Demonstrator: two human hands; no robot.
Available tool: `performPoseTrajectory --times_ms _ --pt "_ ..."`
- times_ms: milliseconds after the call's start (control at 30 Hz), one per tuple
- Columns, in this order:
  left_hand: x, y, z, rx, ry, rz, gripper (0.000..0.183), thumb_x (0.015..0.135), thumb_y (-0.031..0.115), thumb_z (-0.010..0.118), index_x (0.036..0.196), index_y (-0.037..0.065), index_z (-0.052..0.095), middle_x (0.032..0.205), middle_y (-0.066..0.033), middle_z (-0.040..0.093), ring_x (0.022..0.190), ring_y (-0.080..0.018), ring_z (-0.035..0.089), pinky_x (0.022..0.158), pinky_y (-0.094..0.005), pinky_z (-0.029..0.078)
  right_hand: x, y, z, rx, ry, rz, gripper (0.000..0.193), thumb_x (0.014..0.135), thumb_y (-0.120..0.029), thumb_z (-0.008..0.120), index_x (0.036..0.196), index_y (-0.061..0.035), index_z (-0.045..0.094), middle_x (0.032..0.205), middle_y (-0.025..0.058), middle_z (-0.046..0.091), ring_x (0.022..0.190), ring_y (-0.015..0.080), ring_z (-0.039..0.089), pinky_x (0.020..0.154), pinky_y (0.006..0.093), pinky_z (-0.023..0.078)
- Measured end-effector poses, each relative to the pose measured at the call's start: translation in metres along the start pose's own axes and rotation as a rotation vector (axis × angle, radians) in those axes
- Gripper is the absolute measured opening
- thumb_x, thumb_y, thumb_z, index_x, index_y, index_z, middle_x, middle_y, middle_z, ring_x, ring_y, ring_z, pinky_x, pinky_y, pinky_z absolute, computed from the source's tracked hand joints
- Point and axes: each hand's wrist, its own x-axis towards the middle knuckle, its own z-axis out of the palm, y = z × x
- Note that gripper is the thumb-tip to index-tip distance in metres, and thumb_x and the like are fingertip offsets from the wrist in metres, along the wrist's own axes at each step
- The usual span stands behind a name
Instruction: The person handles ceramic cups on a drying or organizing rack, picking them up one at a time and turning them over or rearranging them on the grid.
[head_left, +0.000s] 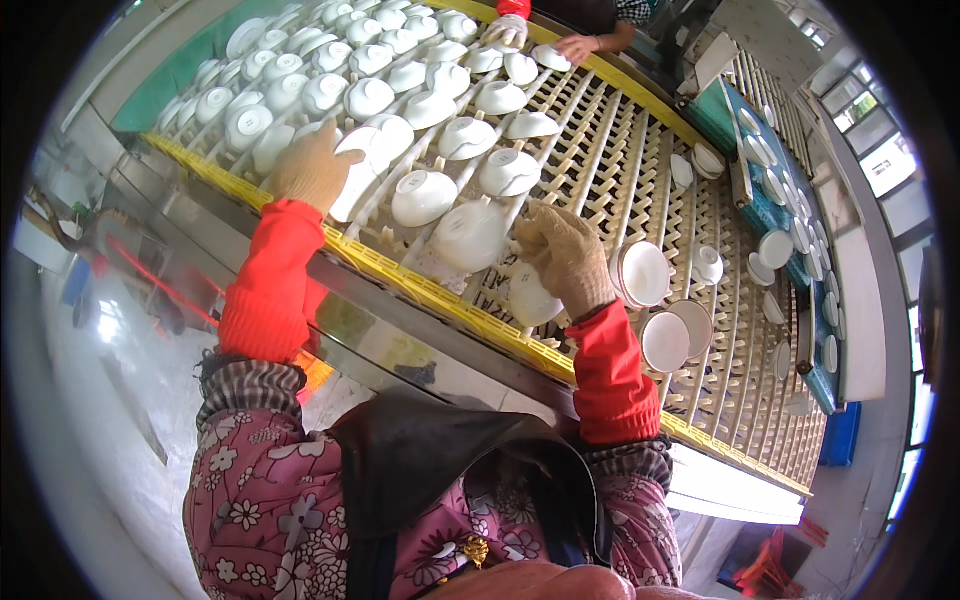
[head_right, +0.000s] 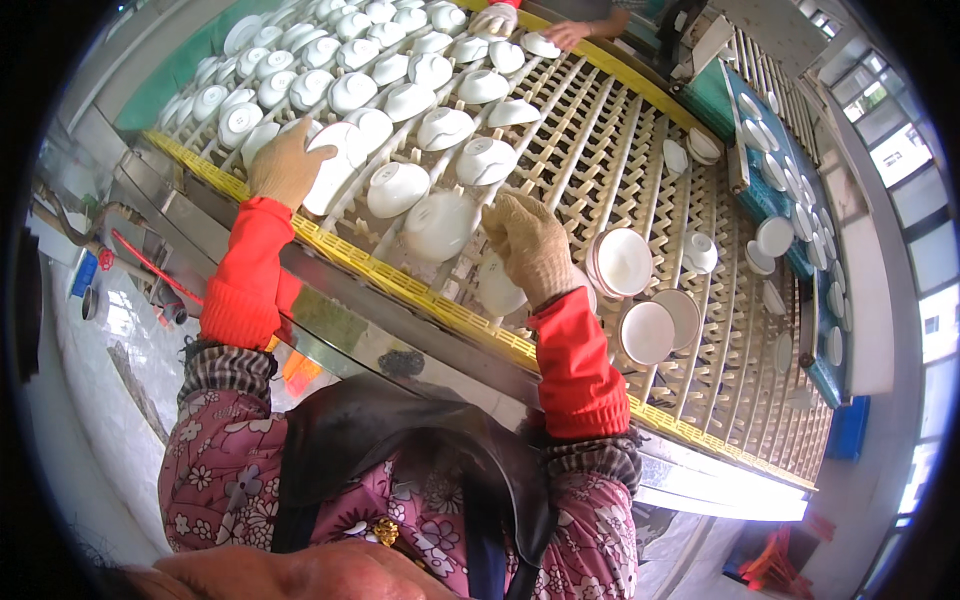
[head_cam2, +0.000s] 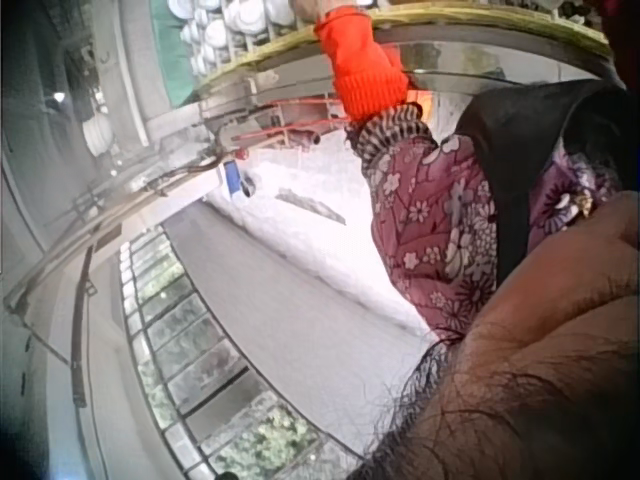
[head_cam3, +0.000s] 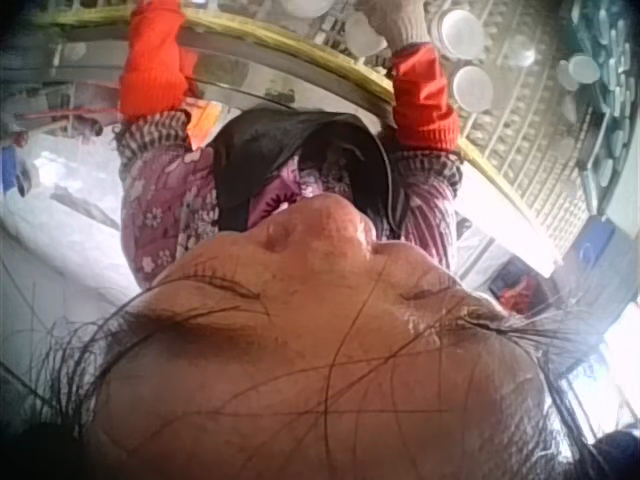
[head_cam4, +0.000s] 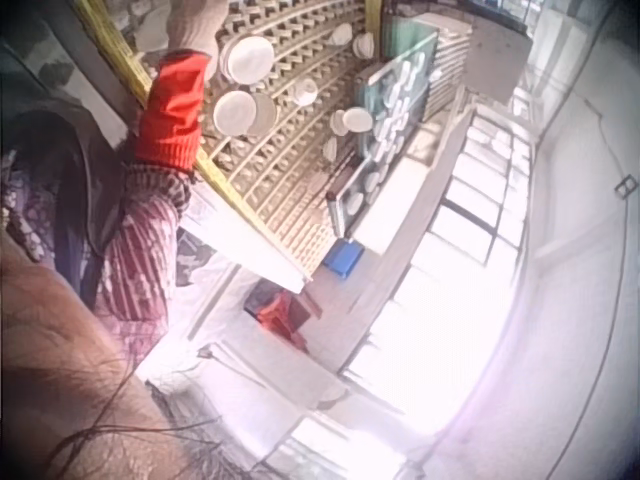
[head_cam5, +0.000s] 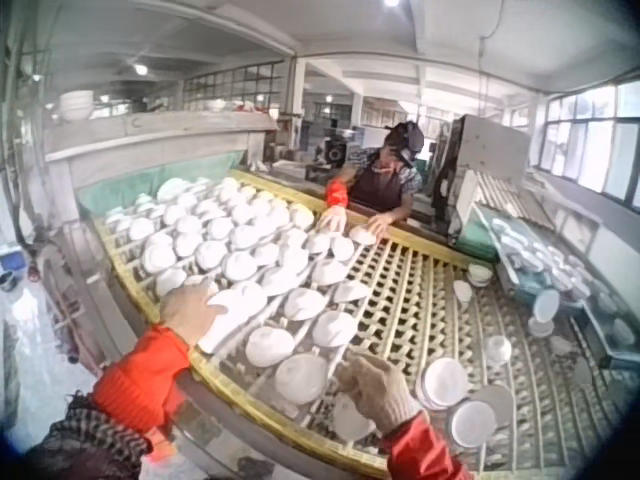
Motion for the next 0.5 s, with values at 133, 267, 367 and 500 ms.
performPoseTrajectory --times_ms 133,267,367,500 --pt "-0.013 -0.016 0.008 -0.037 0.418 0.351 0.070 0.083 0.038 0.079 0.139 0.002 0.056 0.127 -0.0189 0.067 0.117 -0.0363 0.062 0.100 -0.0448 0.049 -0.035 -0.092 0.007 -0.238 0.562 -0.021 0.038 0.099 -0.027 0.064 0.124 0.0016 0.068 0.100 0.0145 0.075 0.086 0.0219 0.069 0.077 0.0324 0.054" --pt "-0.042 0.036 0.027 -0.240 0.139 0.790 0.081 0.080 0.046 0.082 0.143 0.002 0.054 0.138 -0.0188 0.061 0.126 -0.0368 0.057 0.108 -0.0439 0.047 -0.082 -0.073 -0.034 -0.814 0.453 0.098 0.049 0.083 -0.039 0.075 0.112 0.0000 0.068 0.088 0.0220 0.071 0.081 0.0399 0.070 0.078 0.0477 0.056" --pt "-0.073 0.079 0.043 -0.370 -0.112 0.992 0.093 0.074 0.060 0.080 0.142 0.002 0.053 0.135 -0.0222 0.061 0.124 -0.0381 0.058 0.105 -0.0447 0.049 -0.102 -0.043 -0.042 -0.952 0.339 0.173 0.049 0.081 -0.041 0.077 0.108 -0.0002 0.070 0.084 0.0242 0.070 0.080 0.0416 0.069 0.076 0.0494 0.055" --pt "-0.118 0.135 0.074 -0.037 -0.102 1.089 0.098 0.072 0.056 0.082 0.149 0.007 0.044 0.131 -0.0184 0.057 0.112 -0.0397 0.064 0.095 -0.0461 0.052 -0.106 -0.041 -0.050 -0.846 0.411 0.449 0.052 0.084 -0.049 0.072 0.099 0.0010 0.072 0.089 0.0243 0.070 0.086 0.0421 0.069 0.080 0.0499 0.053"
